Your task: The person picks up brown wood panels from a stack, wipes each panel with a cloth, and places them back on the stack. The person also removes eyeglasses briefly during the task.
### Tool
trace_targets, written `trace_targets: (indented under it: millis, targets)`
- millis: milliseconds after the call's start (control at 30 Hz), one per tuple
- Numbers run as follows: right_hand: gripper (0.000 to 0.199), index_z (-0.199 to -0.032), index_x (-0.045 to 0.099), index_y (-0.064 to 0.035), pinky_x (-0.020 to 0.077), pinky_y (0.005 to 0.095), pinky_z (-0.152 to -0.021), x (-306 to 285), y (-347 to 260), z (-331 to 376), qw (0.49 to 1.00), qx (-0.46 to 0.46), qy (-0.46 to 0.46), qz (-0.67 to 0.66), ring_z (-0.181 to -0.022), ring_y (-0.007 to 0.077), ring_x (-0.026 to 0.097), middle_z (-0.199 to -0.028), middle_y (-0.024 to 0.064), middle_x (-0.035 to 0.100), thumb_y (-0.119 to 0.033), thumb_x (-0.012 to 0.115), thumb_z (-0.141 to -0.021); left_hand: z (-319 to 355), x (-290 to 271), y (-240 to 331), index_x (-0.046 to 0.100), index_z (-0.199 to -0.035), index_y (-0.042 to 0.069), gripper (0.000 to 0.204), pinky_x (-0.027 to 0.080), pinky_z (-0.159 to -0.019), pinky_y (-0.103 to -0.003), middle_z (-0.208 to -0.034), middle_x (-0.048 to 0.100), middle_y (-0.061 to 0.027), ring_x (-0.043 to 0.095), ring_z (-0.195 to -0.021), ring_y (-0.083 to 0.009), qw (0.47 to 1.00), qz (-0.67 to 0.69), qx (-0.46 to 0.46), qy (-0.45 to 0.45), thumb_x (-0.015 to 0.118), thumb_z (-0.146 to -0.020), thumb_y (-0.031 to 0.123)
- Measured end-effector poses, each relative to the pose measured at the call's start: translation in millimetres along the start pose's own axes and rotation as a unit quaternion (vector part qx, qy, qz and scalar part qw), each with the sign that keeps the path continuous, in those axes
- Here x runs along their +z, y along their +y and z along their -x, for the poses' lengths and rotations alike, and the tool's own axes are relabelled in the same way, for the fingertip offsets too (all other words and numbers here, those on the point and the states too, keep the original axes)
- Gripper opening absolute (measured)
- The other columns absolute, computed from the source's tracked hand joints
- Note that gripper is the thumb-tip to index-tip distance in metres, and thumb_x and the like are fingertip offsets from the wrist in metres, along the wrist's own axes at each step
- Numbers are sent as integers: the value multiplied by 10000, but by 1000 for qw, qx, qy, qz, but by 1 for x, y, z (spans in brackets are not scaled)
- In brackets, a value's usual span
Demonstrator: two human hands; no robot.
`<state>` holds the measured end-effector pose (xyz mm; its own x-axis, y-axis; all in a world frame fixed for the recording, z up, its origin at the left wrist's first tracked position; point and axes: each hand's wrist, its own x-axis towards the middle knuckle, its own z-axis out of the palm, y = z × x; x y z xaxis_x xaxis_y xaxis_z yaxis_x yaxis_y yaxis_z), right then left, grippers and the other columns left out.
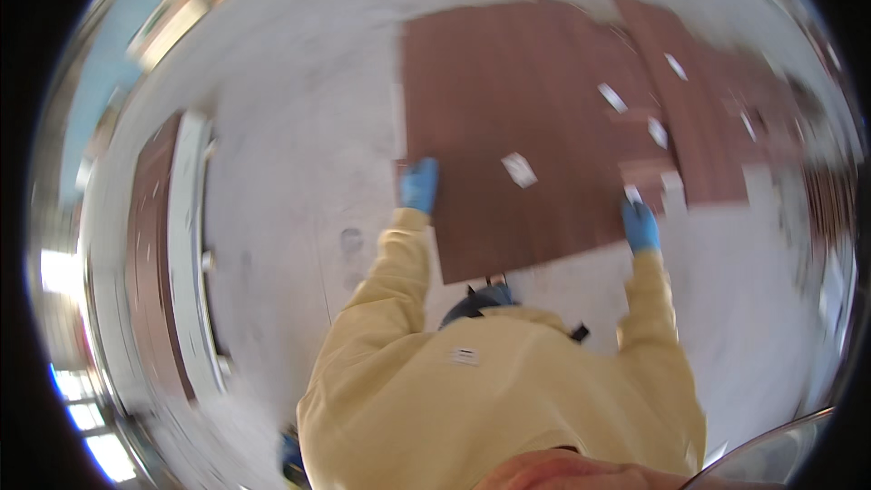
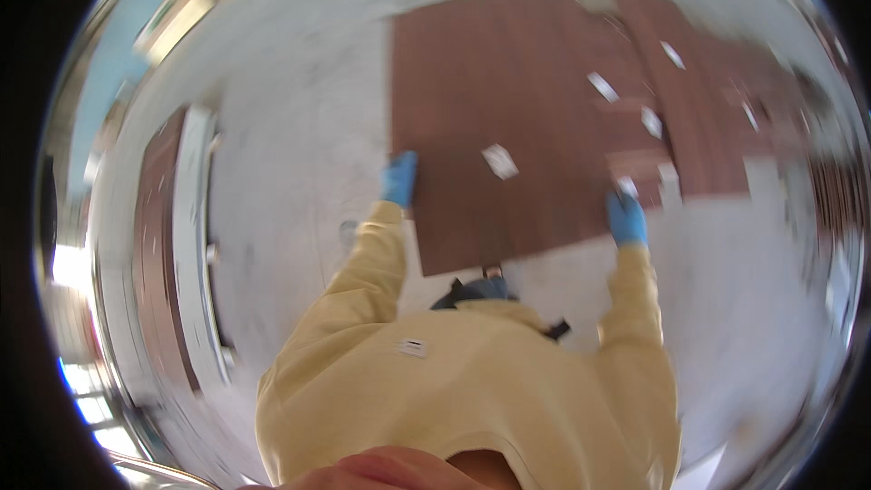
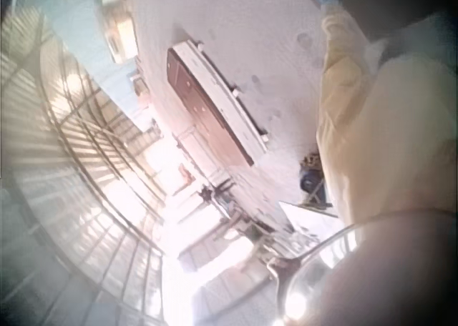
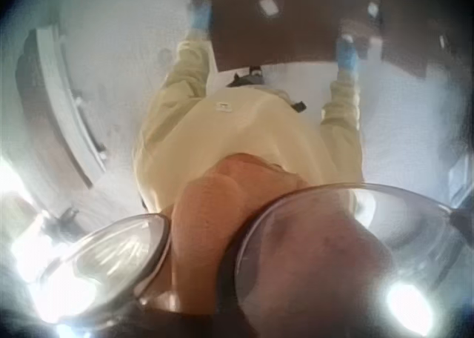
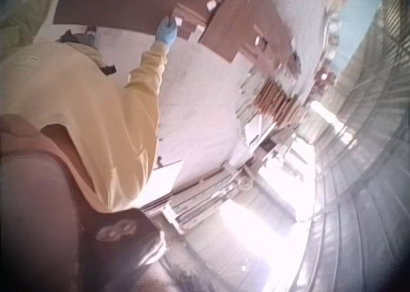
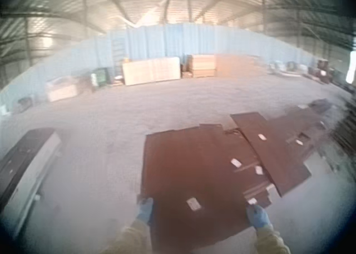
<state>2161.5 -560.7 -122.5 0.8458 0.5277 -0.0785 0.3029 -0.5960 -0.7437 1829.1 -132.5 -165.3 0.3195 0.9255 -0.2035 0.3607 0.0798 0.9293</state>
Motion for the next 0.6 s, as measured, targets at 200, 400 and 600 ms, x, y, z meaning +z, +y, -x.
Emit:
trace_targets:
  millis: [200,400,600]
  targets:
    - [385,-867,674,-26,386,304,-597,29,31,-39,999,0,3,-49,-683,89,423,-724,-40,501,-353,608,-1061,-6,2,13,727,-1055,-63,552,532,-883,-455,-982,751,-242,721,-974,-382,989,-71,-30,124,620,-959,470]
    - [491,-810,626,-10,344,315,-585,40,36,-62,998,16,-24,-59,-671,95,359,-708,-40,449,-408,558,-1089,-5,0,19,699,-1241,-36,693,496,-1051,-478,-1242,705,-290,648,-1219,-450,988,-67,-127,63,586,-919,567]
    - [601,-859,663,88,419,423,-639,47,31,-103,997,46,-47,35,-676,182,447,-723,79,595,-472,574,-1060,-27,8,24,717,-1183,-59,652,537,-941,-417,-1127,763,-182,719,-1084,-344,987,-11,-147,68,639,-935,538]
